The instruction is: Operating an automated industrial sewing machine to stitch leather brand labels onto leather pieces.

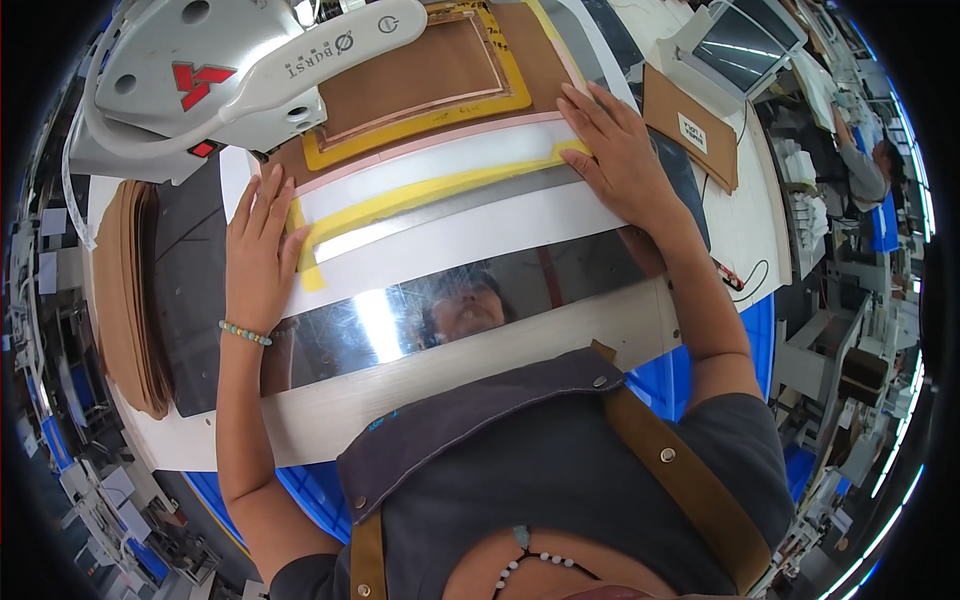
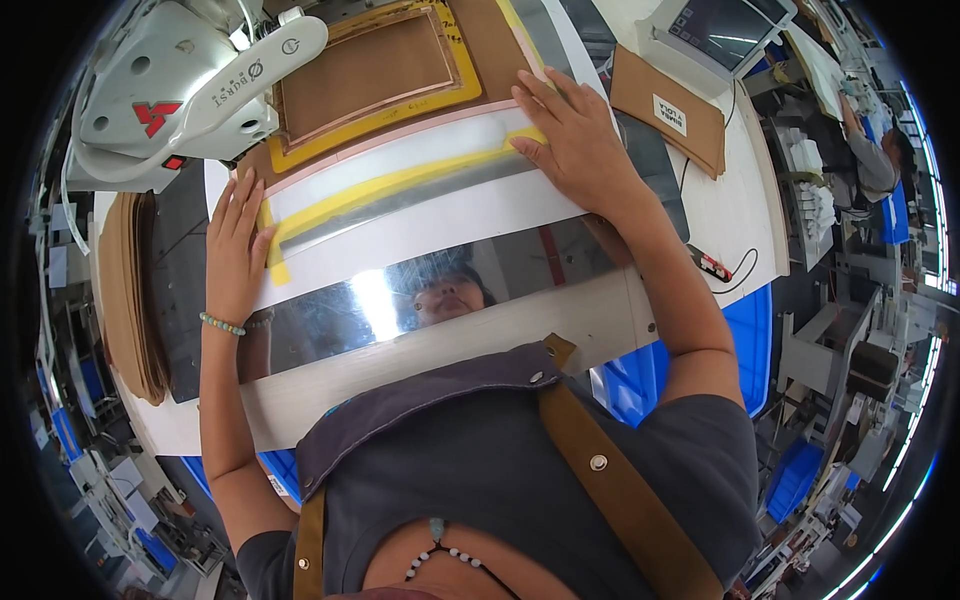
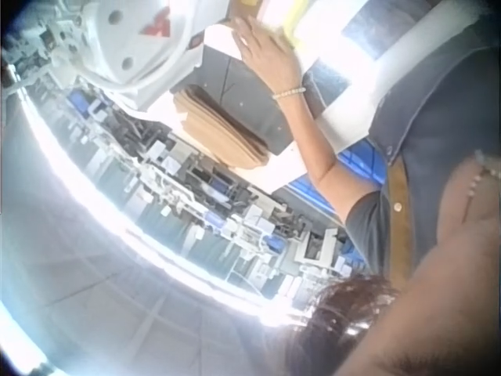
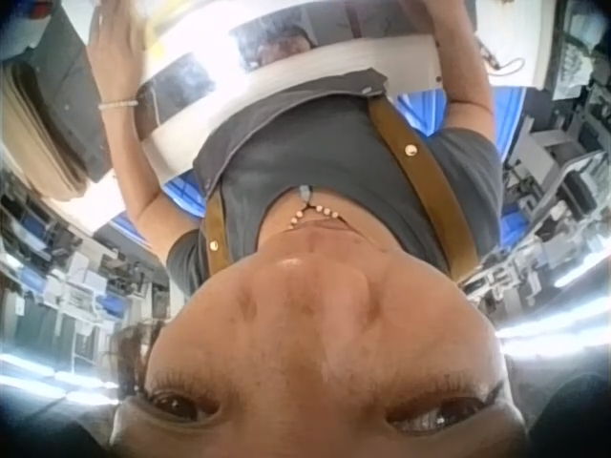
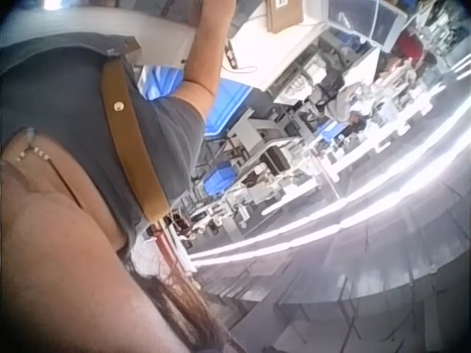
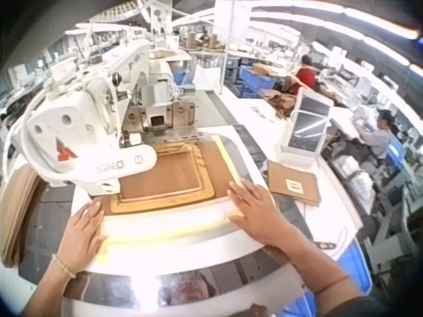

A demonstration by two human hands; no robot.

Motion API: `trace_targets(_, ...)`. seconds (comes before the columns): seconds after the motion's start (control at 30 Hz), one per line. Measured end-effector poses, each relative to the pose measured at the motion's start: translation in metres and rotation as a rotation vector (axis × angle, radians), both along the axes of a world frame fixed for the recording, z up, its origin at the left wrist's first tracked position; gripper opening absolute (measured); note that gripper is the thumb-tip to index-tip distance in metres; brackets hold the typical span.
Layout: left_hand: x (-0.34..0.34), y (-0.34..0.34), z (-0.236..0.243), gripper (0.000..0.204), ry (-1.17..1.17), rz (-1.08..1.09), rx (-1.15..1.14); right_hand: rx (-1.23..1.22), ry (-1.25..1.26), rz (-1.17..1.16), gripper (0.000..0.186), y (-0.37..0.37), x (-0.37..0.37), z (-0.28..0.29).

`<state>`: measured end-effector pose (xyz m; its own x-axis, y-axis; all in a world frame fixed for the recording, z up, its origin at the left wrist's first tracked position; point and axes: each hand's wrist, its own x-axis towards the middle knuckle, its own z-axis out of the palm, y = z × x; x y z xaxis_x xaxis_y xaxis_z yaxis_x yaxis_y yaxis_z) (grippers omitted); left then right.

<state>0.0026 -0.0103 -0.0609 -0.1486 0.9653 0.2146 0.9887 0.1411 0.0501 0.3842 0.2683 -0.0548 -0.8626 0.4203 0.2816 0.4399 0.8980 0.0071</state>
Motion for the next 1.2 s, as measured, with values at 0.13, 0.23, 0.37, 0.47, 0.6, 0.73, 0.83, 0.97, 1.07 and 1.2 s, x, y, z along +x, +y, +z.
trace_targets(0.13, -0.002, -0.001, -0.003, 0.054, -0.058, -0.025, 0.033, -0.033, 0.062, 0.001, 0.056, 0.002, 0.003, -0.007)
trace_targets(0.23, -0.005, 0.000, -0.004, 0.053, -0.080, -0.033, 0.036, -0.032, 0.062, -0.022, 0.056, 0.005, 0.002, -0.008)
trace_targets(0.37, -0.006, -0.004, -0.004, 0.050, -0.038, -0.001, 0.127, 0.020, 0.056, -0.085, 0.055, 0.008, 0.003, -0.008)
trace_targets(0.47, -0.011, -0.005, -0.002, 0.044, -0.062, -0.002, 0.214, 0.018, 0.054, -0.023, 0.054, 0.007, 0.003, -0.007)
trace_targets(0.6, -0.011, -0.007, -0.001, 0.042, -0.079, 0.005, 0.279, -0.029, -0.006, -0.047, 0.053, 0.004, 0.000, -0.004)
trace_targets(0.73, -0.005, -0.007, -0.005, 0.043, 0.002, 0.042, 0.187, -0.062, -0.041, -0.096, 0.053, 0.002, -0.002, -0.002)
trace_targets(0.83, -0.005, -0.007, -0.004, 0.043, -0.029, 0.049, 0.181, -0.055, -0.056, -0.106, 0.054, 0.002, -0.001, -0.002)
trace_targets(0.97, -0.005, -0.007, -0.003, 0.043, -0.011, 0.043, 0.173, -0.049, -0.044, -0.073, 0.055, 0.005, 0.002, -0.004)
trace_targets(1.07, -0.004, -0.005, -0.002, 0.043, -0.085, 0.061, 0.209, -0.051, -0.049, -0.074, 0.055, 0.005, 0.002, -0.005)
trace_targets(1.2, -0.003, -0.005, -0.001, 0.043, -0.063, 0.053, 0.150, -0.067, -0.038, -0.089, 0.055, 0.004, 0.001, -0.003)
